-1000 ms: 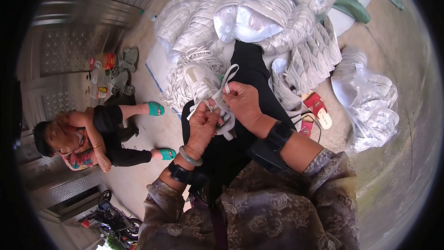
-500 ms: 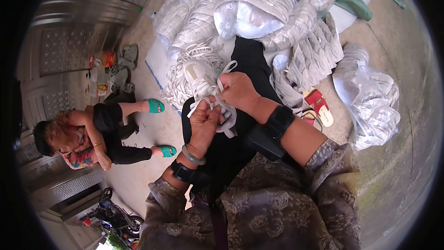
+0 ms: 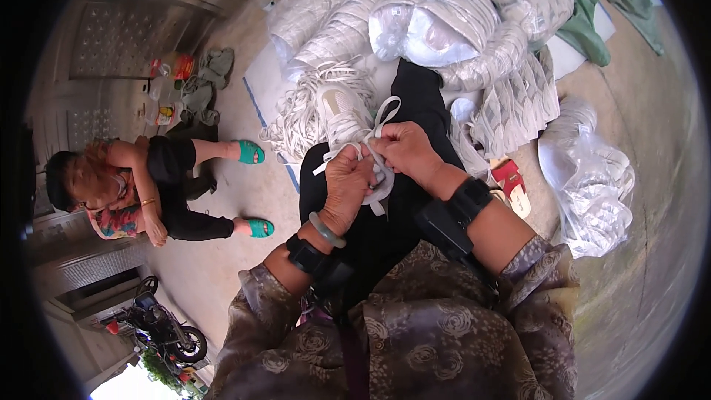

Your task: The recorder is lacing white athletic shoes and organizing them into plastic bags.

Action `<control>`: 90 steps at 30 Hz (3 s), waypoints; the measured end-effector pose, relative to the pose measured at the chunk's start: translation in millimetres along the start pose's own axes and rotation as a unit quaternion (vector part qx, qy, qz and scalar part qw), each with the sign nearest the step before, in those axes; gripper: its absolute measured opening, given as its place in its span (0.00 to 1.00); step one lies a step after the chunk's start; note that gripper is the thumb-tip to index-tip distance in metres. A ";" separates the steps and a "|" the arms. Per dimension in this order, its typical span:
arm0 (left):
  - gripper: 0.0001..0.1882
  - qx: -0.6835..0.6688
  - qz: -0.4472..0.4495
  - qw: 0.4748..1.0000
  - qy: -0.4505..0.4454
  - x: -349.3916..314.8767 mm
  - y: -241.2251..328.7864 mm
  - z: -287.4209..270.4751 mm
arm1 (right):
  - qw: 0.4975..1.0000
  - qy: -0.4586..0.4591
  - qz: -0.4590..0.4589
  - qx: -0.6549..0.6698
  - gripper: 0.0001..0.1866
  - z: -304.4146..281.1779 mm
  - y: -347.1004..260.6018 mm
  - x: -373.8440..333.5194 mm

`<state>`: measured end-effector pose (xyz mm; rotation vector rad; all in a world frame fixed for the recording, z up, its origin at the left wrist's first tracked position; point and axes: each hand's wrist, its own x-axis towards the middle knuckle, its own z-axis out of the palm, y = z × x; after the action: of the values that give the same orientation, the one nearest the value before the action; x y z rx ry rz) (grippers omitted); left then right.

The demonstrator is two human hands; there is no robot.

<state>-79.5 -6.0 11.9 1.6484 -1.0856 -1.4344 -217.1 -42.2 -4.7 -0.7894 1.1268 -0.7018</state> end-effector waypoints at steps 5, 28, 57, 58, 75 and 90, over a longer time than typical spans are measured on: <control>0.02 0.130 0.102 0.986 0.009 7.4 -11.4 -3.6 | 0.995 -0.023 -0.097 -0.018 0.11 -0.9 6.0 -6.5; 0.11 -0.104 0.051 0.993 -0.005 -55.0 6.8 -141.0 | 0.989 0.062 -0.125 -0.037 0.12 8.4 8.0 -15.8; 0.05 -0.119 0.093 0.987 0.063 3.7 -36.0 -61.9 | 0.982 0.027 -0.065 -0.176 0.08 80.6 11.2 -22.4; 0.06 -0.102 0.092 0.988 0.076 6.3 -35.9 -62.4 | 0.982 0.027 -0.064 -0.175 0.08 81.4 9.7 -21.9; 0.10 0.150 0.246 0.955 0.067 17.4 -25.2 -75.3 | 0.992 0.041 -0.054 -0.108 0.08 90.1 15.5 -17.4; 0.05 -0.106 0.131 0.980 0.109 10.9 -26.3 -66.3 | 0.977 0.023 -0.123 -0.174 0.06 70.6 15.0 -32.5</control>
<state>-9.6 -6.7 -6.0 1.4161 -0.9498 -1.1281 -157.4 5.9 15.2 -1.2325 1.2237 -0.7396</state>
